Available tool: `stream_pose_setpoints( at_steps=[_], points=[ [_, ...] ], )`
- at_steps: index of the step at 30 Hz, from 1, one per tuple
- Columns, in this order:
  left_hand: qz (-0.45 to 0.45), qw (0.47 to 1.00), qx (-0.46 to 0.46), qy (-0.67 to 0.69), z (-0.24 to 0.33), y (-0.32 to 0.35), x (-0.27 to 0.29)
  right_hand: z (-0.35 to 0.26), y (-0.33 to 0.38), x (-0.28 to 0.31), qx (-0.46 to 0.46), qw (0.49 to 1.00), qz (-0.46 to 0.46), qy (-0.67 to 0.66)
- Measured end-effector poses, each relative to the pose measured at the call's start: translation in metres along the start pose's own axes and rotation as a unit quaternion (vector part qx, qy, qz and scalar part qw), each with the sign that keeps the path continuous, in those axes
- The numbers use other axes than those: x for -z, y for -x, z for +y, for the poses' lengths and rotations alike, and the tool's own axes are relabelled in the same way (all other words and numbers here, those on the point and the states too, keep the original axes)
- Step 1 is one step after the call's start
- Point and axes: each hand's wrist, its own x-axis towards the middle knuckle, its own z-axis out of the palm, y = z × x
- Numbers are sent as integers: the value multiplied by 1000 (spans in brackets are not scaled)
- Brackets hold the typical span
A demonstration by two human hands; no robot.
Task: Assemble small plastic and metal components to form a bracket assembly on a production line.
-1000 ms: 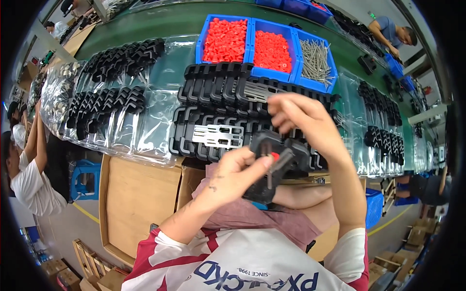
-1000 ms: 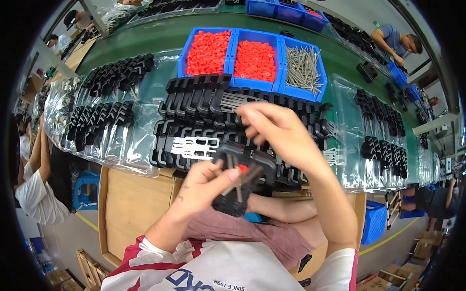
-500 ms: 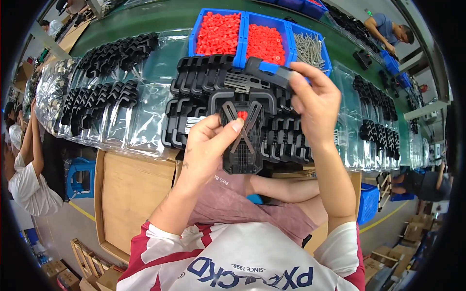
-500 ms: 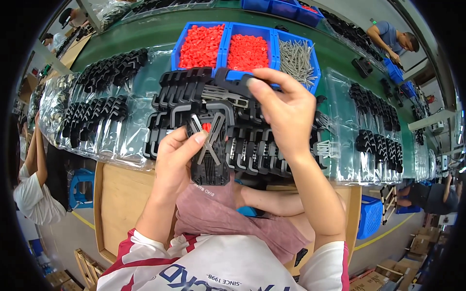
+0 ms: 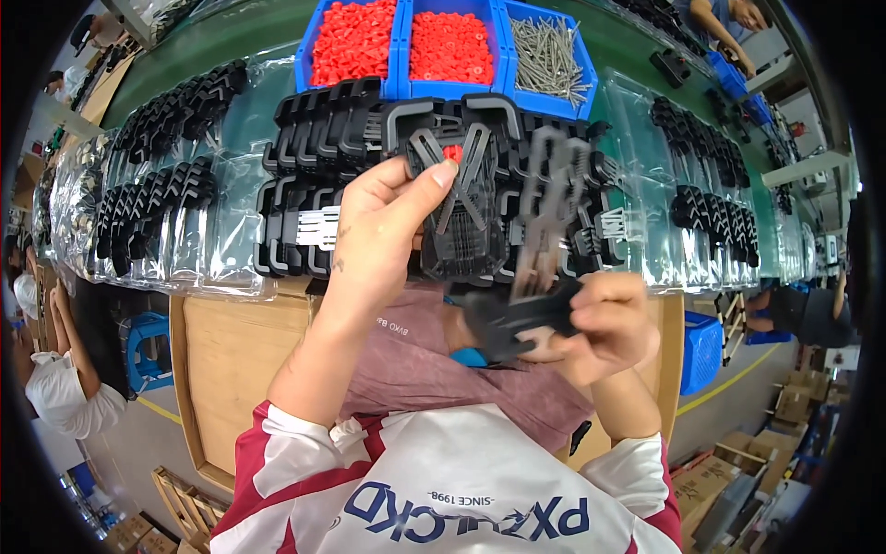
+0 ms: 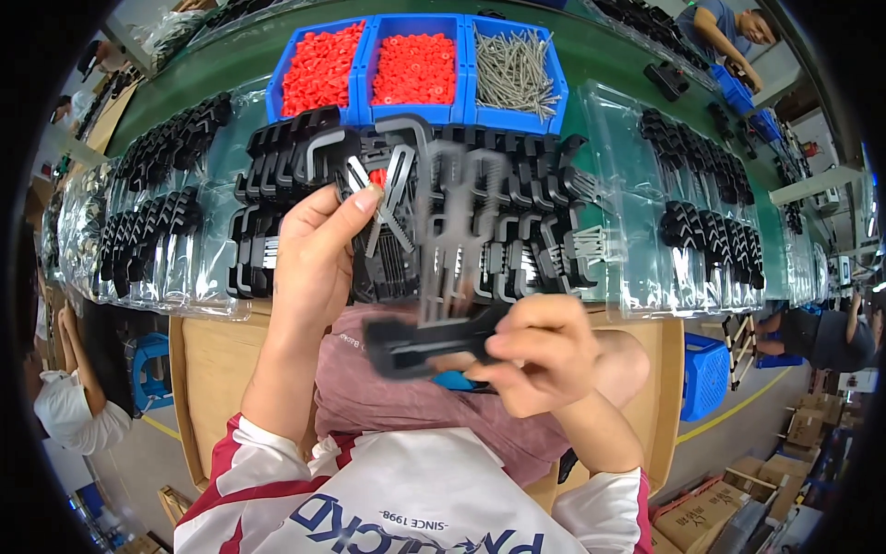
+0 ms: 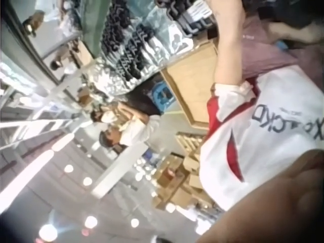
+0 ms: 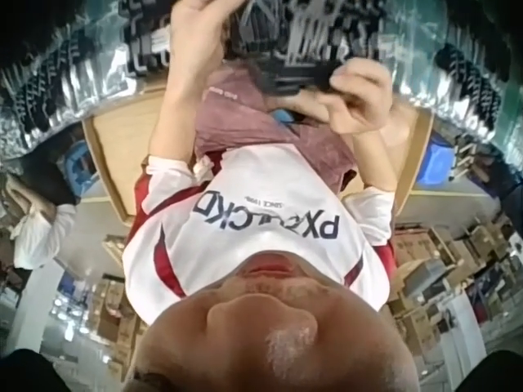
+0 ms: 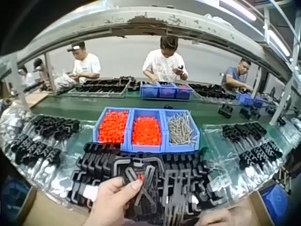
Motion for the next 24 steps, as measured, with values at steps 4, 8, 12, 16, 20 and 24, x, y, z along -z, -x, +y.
stream_pose_setpoints(
  at_steps=[4, 8, 12, 16, 20, 24],
  points=[
    [-2, 1000, 3, 1, -6, -1, -16, 8, 7, -8, 28, 999, -5, 27],
    [-13, 1000, 2, 6, -11, -4, -21, 21, 10, -9, 41, 998, -4, 55],
    [-17, 1000, 10, 4, -8, -3, -23, 22, 7, -9, 49, 996, -3, 72],
    [-27, 999, 18, 23, -3, -2, -26, 22, 4, -7, 52, 996, 2, 79],
    [-51, 994, 16, 94, -1, 0, -27, 22, 3, -5, 48, 996, 14, 74],
    [-89, 986, 14, 143, -9, 5, -20, 20, 6, -4, 33, 997, 35, 64]
  ],
)
